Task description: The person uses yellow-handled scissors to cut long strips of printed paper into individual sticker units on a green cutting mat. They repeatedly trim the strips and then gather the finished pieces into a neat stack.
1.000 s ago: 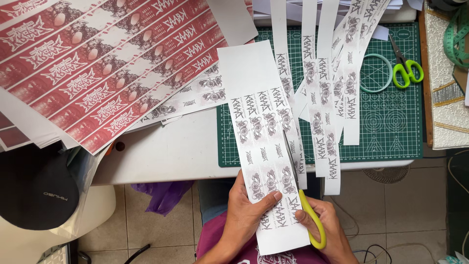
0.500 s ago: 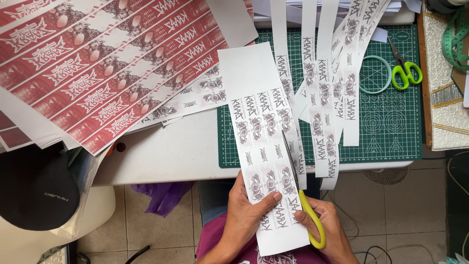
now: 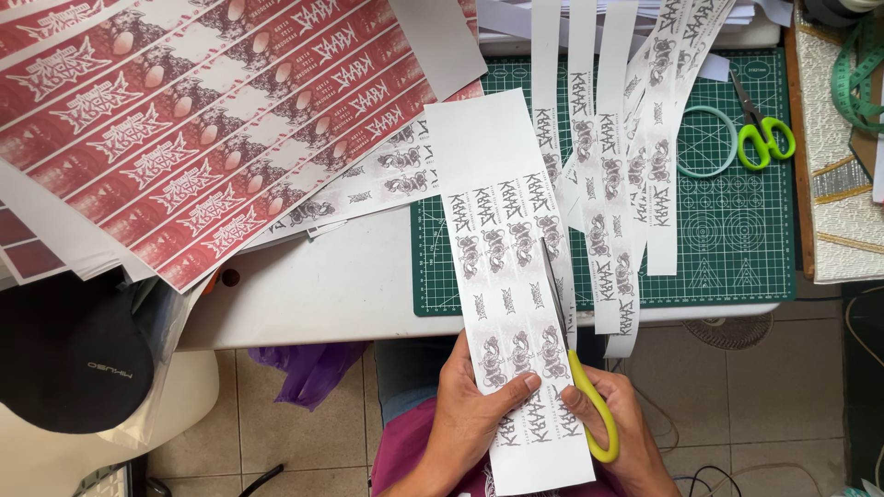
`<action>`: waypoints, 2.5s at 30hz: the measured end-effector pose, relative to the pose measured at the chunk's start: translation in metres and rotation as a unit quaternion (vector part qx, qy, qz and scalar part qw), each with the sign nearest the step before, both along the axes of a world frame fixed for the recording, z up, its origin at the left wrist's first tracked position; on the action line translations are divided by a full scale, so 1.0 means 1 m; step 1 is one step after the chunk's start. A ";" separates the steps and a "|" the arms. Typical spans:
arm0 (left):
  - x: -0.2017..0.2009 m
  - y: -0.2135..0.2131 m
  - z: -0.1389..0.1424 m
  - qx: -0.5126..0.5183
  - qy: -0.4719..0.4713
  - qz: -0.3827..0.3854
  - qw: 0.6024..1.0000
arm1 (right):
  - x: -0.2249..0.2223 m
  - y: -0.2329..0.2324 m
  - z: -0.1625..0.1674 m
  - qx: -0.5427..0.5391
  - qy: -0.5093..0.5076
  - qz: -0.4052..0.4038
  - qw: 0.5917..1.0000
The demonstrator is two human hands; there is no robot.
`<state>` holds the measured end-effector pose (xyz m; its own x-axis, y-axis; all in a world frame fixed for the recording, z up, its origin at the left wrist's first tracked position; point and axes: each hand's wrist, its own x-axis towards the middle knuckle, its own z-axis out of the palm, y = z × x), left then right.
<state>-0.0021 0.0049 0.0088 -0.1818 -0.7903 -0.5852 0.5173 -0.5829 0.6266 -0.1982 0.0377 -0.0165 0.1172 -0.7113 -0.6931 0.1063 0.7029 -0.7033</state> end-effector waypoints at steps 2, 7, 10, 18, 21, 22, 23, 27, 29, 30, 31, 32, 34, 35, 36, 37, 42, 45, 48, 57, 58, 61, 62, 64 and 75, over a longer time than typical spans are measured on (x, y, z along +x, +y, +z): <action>-0.001 0.000 0.000 -0.011 0.009 0.007 1.000 | 0.001 0.000 0.002 0.004 -0.002 -0.008 1.000; 0.000 -0.001 0.000 -0.004 0.020 0.008 1.000 | 0.002 -0.004 0.006 0.021 0.002 -0.014 1.000; 0.000 0.000 0.002 0.002 0.012 0.006 1.000 | 0.002 -0.004 0.007 0.021 0.009 -0.012 1.000; -0.001 -0.001 0.002 0.002 0.016 0.015 1.000 | -0.003 0.000 -0.001 0.004 0.039 0.007 0.999; 0.000 0.000 0.003 0.011 0.016 0.012 1.000 | -0.003 0.000 -0.004 0.000 0.055 0.015 0.998; -0.001 0.000 0.003 0.003 0.020 0.015 1.000 | -0.003 0.001 -0.004 -0.002 0.052 0.011 0.999; -0.001 0.001 0.003 -0.005 0.023 0.018 1.000 | -0.003 0.001 -0.004 -0.004 0.048 0.008 0.999; -0.001 0.004 0.005 0.000 0.007 0.005 1.000 | -0.001 -0.003 -0.003 -0.001 0.026 -0.006 1.000; -0.001 0.004 0.004 0.006 0.013 0.009 1.000 | 0.000 -0.006 -0.003 -0.002 0.027 -0.001 1.000; -0.001 0.005 0.004 0.010 0.017 0.009 1.000 | 0.001 -0.007 -0.002 -0.001 0.028 0.001 1.000; -0.002 0.005 0.004 0.009 0.017 0.010 1.000 | 0.001 -0.007 -0.001 -0.001 0.024 -0.002 1.000; -0.002 0.006 0.003 0.008 0.016 0.012 1.000 | 0.001 -0.008 0.000 -0.003 0.020 -0.004 1.000; -0.003 0.007 0.002 0.003 0.015 0.015 1.000 | 0.002 -0.009 0.001 -0.004 0.014 -0.006 1.000; -0.004 0.007 0.002 -0.002 0.015 0.017 1.000 | 0.002 -0.009 0.002 -0.006 0.012 -0.005 1.000; -0.004 0.008 0.001 -0.006 0.016 0.017 1.000 | 0.002 -0.009 0.002 -0.007 0.011 -0.006 1.000; -0.005 0.008 0.001 -0.003 0.017 0.017 1.000 | 0.002 -0.009 0.003 -0.002 0.012 -0.008 1.000; -0.005 0.009 -0.001 0.003 0.032 0.025 0.999 | 0.004 -0.009 0.005 0.009 0.019 -0.017 1.000; -0.005 0.009 -0.001 0.001 0.033 0.026 0.999 | 0.005 -0.010 0.006 0.021 0.028 -0.018 0.999; -0.005 0.009 -0.001 0.006 0.024 0.021 0.999 | 0.005 -0.009 0.006 0.010 0.014 -0.023 1.000; -0.007 0.010 0.000 0.010 0.037 0.022 0.999 | 0.002 -0.010 -0.004 -0.021 0.031 -0.014 0.999; -0.007 0.010 0.000 0.011 0.033 0.019 0.999 | 0.002 -0.010 -0.003 -0.022 0.029 -0.013 0.999; -0.007 0.011 0.001 0.012 0.024 0.016 1.000 | 0.004 -0.013 0.000 -0.021 0.022 -0.011 0.999; -0.007 0.011 0.001 0.012 0.025 0.016 0.999 | 0.005 -0.014 0.002 -0.016 0.023 -0.015 0.999; -0.006 0.011 0.001 0.010 0.026 0.017 0.999 | 0.007 -0.015 0.006 -0.002 0.019 -0.027 0.999; -0.005 0.012 0.002 0.007 0.022 0.010 1.000 | 0.008 -0.015 0.010 0.009 0.025 -0.032 0.999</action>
<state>-0.0075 0.0168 0.0104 -0.1926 -0.7855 -0.5881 0.5559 -0.5812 0.5942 -0.1898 0.0227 -0.0063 0.0365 -0.7041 -0.7092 0.1169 0.7078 -0.6967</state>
